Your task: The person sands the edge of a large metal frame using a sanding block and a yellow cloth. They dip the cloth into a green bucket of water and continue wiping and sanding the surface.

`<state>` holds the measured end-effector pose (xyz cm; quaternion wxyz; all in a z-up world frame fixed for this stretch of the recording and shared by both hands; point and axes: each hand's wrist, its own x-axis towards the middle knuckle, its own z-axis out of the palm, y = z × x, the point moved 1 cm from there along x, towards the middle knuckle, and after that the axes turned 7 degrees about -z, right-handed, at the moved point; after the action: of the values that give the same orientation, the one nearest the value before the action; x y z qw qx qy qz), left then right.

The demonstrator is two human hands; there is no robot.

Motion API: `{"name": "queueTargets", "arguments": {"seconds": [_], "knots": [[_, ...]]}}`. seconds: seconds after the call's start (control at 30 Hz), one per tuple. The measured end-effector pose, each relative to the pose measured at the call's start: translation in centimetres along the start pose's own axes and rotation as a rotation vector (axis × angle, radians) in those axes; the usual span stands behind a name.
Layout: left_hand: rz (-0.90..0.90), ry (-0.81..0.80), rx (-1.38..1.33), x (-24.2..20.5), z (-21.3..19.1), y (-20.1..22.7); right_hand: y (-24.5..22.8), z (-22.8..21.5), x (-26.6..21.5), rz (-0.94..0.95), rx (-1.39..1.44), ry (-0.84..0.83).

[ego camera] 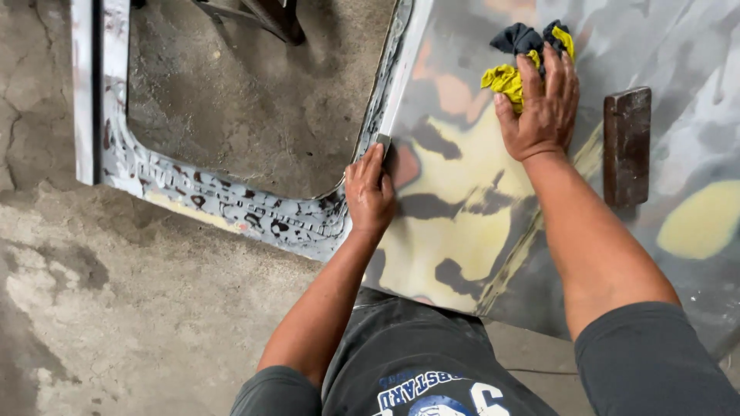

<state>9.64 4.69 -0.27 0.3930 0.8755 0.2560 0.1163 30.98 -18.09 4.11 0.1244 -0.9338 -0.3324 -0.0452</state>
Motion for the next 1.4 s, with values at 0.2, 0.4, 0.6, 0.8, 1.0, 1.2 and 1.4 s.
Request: {"name": "queueTargets", "arguments": {"seconds": [0.2, 0.4, 0.6, 0.8, 1.0, 1.2, 1.4], "knots": [[0.066, 0.012, -0.068, 9.0, 4.7, 2.2, 2.3, 1.4, 0.5, 0.276, -0.069, 0.13], [0.047, 0.01, -0.082, 15.4, 7.2, 4.2, 1.6, 1.0, 0.6, 0.315, -0.131, 0.082], [0.054, -0.095, -0.08, 9.6, 3.1, 2.6, 1.4, 0.7, 0.8, 0.321, -0.139, 0.064], [0.126, -0.026, -0.094, 16.6, 7.8, 4.2, 1.6, 1.0, 0.6, 0.321, -0.137, 0.067], [0.126, 0.005, -0.101, 16.3, 8.1, 3.8, 1.6, 1.0, 0.7, 0.303, -0.128, 0.059], [0.097, -0.093, 0.03, 10.7, 4.9, 3.2, 1.9, 0.7, 0.4, 0.32, -0.125, 0.051], [0.163, 0.035, 0.104, 21.6, 11.1, 5.3, 1.5, 0.7, 0.5, 0.301, -0.13, 0.057]]}}
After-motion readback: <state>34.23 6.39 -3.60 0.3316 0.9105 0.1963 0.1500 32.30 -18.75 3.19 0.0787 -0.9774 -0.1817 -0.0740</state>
